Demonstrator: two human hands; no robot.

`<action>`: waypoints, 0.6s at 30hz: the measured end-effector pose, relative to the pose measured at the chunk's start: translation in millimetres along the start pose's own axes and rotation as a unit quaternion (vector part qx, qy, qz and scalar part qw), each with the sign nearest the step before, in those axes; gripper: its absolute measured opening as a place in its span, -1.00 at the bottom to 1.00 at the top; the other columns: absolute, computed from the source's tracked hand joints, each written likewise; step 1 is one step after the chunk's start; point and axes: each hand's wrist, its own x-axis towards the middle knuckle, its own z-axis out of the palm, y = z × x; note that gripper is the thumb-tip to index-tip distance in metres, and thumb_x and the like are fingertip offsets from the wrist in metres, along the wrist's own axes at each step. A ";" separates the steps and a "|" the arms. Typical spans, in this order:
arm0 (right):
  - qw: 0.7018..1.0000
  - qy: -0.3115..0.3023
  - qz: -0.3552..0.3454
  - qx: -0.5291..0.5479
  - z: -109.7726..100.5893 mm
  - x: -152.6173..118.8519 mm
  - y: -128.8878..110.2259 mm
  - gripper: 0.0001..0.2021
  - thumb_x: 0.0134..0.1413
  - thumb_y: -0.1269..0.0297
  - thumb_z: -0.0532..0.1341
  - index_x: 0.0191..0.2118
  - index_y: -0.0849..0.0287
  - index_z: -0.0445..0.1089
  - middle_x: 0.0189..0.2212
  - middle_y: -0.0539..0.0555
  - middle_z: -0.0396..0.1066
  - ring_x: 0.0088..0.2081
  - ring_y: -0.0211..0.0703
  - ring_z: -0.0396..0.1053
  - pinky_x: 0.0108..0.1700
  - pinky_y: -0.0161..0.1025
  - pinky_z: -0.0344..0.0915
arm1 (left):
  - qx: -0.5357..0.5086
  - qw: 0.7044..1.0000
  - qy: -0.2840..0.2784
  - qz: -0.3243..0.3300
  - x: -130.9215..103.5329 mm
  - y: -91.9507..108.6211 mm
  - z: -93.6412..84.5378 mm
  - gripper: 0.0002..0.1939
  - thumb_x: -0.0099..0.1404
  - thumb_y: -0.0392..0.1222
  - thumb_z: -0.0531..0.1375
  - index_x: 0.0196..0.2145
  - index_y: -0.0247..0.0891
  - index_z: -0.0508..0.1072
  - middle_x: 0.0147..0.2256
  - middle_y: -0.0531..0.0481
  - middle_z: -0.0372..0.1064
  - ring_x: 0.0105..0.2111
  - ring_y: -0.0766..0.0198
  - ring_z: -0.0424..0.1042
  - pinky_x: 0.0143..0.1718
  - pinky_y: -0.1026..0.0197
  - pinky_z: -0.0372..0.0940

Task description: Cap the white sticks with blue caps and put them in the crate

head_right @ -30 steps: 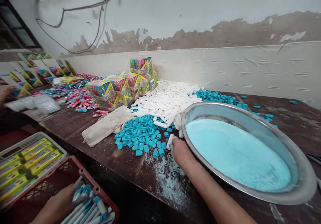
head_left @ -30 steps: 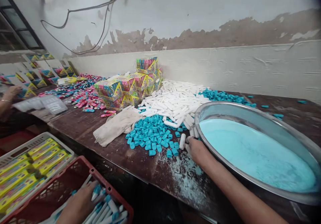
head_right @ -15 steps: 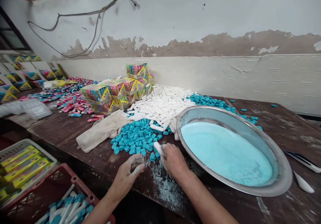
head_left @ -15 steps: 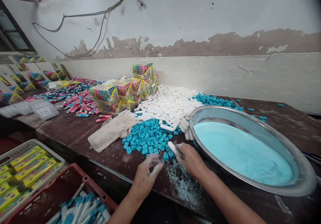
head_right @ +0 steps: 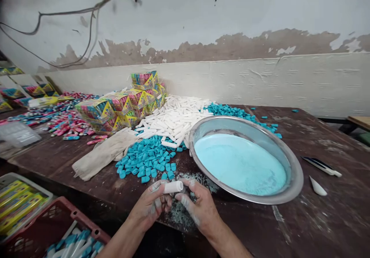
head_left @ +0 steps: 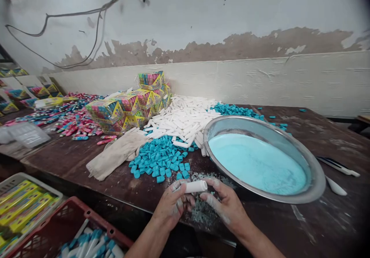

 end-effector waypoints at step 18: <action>0.924 -0.046 0.081 -0.372 -114.6 35.3 -16.4 -0.68 0.14 0.18 -0.02 -0.44 0.20 0.39 -0.51 0.06 0.38 -0.45 -0.22 0.29 -0.40 -0.33 0.13 | 0.544 0.772 0.181 0.274 -0.2 -13.4 -46.7 -0.68 0.15 0.01 0.10 -0.25 -0.25 0.40 -0.23 -0.09 0.41 -0.17 0.12 0.38 -0.09 0.11 0.27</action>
